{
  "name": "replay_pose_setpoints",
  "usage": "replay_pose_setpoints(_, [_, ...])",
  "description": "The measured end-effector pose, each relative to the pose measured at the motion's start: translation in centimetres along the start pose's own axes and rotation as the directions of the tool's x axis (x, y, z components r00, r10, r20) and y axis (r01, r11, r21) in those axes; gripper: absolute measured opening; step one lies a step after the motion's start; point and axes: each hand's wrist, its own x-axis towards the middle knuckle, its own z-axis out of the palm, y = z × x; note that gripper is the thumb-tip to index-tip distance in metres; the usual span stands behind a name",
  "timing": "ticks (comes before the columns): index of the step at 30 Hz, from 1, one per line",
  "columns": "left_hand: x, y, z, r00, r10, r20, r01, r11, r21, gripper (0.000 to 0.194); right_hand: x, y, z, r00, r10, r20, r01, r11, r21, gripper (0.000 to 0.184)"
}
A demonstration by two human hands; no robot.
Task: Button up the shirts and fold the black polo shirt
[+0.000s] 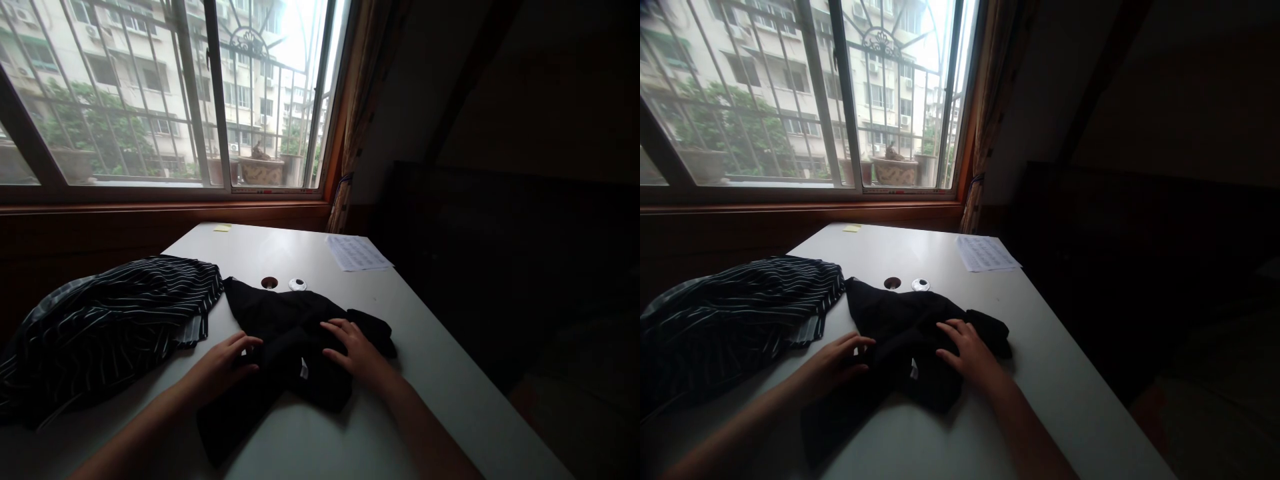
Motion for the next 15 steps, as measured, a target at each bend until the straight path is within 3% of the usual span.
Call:
replay_pose_setpoints(8, [-0.9, 2.1, -1.2, 0.984, 0.135, 0.118, -0.143, 0.988, 0.055, 0.077, 0.1, 0.0, -0.2, 0.999, 0.041, -0.013, -0.042, 0.999, -0.014, 0.053])
replay_pose_setpoints(12, [-0.6, 1.0, -0.2, 0.992, 0.119, 0.028, -0.122, 0.985, 0.121, 0.069, 0.0, 0.2, -0.2, 0.996, 0.088, -0.031, -0.088, 0.996, -0.027, 0.047])
replay_pose_setpoints(15, [-0.2, 0.1, 0.4, 0.989, 0.115, -0.088, -0.088, 0.960, 0.265, 0.063, -0.3, 0.2, -0.5, 0.992, 0.127, -0.020, -0.129, 0.986, -0.109, 0.045])
